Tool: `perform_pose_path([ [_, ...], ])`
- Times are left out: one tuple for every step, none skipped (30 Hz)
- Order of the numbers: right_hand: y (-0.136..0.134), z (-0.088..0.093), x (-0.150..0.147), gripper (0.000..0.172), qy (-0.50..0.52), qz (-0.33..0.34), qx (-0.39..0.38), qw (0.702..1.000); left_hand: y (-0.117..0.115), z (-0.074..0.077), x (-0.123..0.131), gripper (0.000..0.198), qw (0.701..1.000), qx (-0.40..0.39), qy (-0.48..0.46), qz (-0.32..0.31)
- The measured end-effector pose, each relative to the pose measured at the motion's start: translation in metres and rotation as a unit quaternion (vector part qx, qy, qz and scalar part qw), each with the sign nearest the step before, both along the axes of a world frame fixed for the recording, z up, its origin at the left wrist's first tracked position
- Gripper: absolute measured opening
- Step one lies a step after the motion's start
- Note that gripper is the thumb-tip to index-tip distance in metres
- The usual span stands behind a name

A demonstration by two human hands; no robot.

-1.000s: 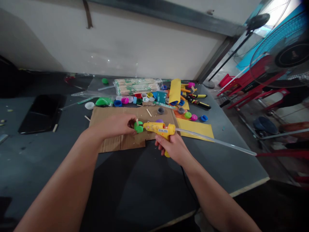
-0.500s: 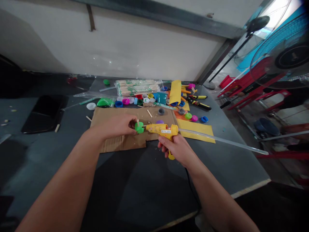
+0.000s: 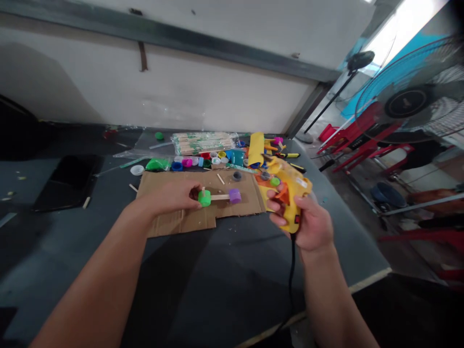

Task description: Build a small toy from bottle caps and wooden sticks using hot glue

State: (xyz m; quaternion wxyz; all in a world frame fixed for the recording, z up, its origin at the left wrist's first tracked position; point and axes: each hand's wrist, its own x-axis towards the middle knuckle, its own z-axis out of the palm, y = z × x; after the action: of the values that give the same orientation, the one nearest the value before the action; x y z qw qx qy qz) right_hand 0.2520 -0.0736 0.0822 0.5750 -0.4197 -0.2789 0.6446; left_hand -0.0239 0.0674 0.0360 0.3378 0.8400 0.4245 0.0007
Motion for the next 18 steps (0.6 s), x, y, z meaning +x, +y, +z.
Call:
perform_pose_path([
  [-0.004, 0.003, 0.008, 0.025, -0.004, -0.024, 0.006, 1.000, 0.001, 0.000, -0.003, 0.024, 1.000, -0.001, -0.001, 0.002],
  [-0.009, 0.004, 0.018, 0.026, -0.011, -0.045, 0.008, 0.999, 0.003, 0.000, -0.006, 0.024, 1.000, 0.000, -0.004, 0.008],
  [-0.014, 0.002, 0.028, 0.027, -0.024, -0.060, -0.001, 0.998, 0.004, 0.000, -0.008, 0.024, 1.000, 0.002, -0.006, 0.011],
  [-0.019, -0.001, 0.038, 0.029, -0.046, -0.076, -0.015, 0.996, 0.006, 0.000, -0.011, 0.023, 1.000, 0.004, -0.007, 0.013],
  [-0.023, -0.007, 0.048, 0.031, -0.075, -0.088, -0.038, 0.993, 0.008, -0.001, -0.014, 0.022, 1.000, 0.005, -0.006, 0.011],
  [-0.027, -0.014, 0.058, 0.032, -0.109, -0.102, -0.066, 0.987, 0.009, -0.001, -0.016, 0.021, 1.000, 0.005, -0.005, 0.009],
  [-0.031, -0.022, 0.067, 0.032, -0.142, -0.118, -0.095, 0.978, 0.010, -0.001, -0.017, 0.020, 1.000, 0.006, -0.003, 0.007],
  [-0.034, -0.030, 0.075, 0.031, -0.174, -0.134, -0.120, 0.968, 0.010, -0.001, -0.018, 0.020, 1.000, 0.005, 0.002, 0.007],
  [-0.035, -0.038, 0.081, 0.030, -0.196, -0.154, -0.133, 0.959, 0.010, 0.000, -0.018, 0.020, 1.000, 0.004, 0.007, 0.008],
  [-0.036, -0.045, 0.086, 0.031, -0.208, -0.172, -0.142, 0.952, 0.009, 0.001, -0.018, 0.020, 1.000, 0.004, 0.013, 0.011],
  [-0.036, -0.051, 0.089, 0.032, -0.215, -0.186, -0.145, 0.948, 0.009, 0.002, -0.018, 0.020, 1.000, 0.004, 0.018, 0.012],
  [-0.036, -0.056, 0.091, 0.034, -0.223, -0.198, -0.143, 0.944, 0.008, 0.003, -0.017, 0.020, 1.000, 0.005, 0.022, 0.012],
  [-0.035, -0.060, 0.092, 0.036, -0.238, -0.207, -0.140, 0.938, 0.007, 0.004, -0.017, 0.019, 1.000, 0.005, 0.024, 0.010],
  [-0.034, -0.063, 0.092, 0.038, -0.261, -0.214, -0.137, 0.931, 0.007, 0.004, -0.017, 0.019, 1.000, 0.003, 0.026, 0.008],
  [-0.033, -0.065, 0.093, 0.039, -0.287, -0.221, -0.135, 0.922, 0.007, 0.004, -0.017, 0.018, 1.000, 0.003, 0.028, 0.007],
  [-0.032, -0.066, 0.093, 0.039, -0.314, -0.228, -0.133, 0.912, 0.008, 0.002, -0.017, 0.018, 1.000, 0.002, 0.029, 0.006],
  [-0.031, -0.068, 0.094, 0.040, -0.338, -0.233, -0.133, 0.902, 0.010, 0.000, -0.018, 0.017, 1.000, 0.000, 0.028, 0.006],
  [-0.030, -0.069, 0.095, 0.039, -0.358, -0.236, -0.133, 0.893, 0.011, -0.003, -0.019, 0.017, 1.000, -0.001, 0.026, 0.008],
])
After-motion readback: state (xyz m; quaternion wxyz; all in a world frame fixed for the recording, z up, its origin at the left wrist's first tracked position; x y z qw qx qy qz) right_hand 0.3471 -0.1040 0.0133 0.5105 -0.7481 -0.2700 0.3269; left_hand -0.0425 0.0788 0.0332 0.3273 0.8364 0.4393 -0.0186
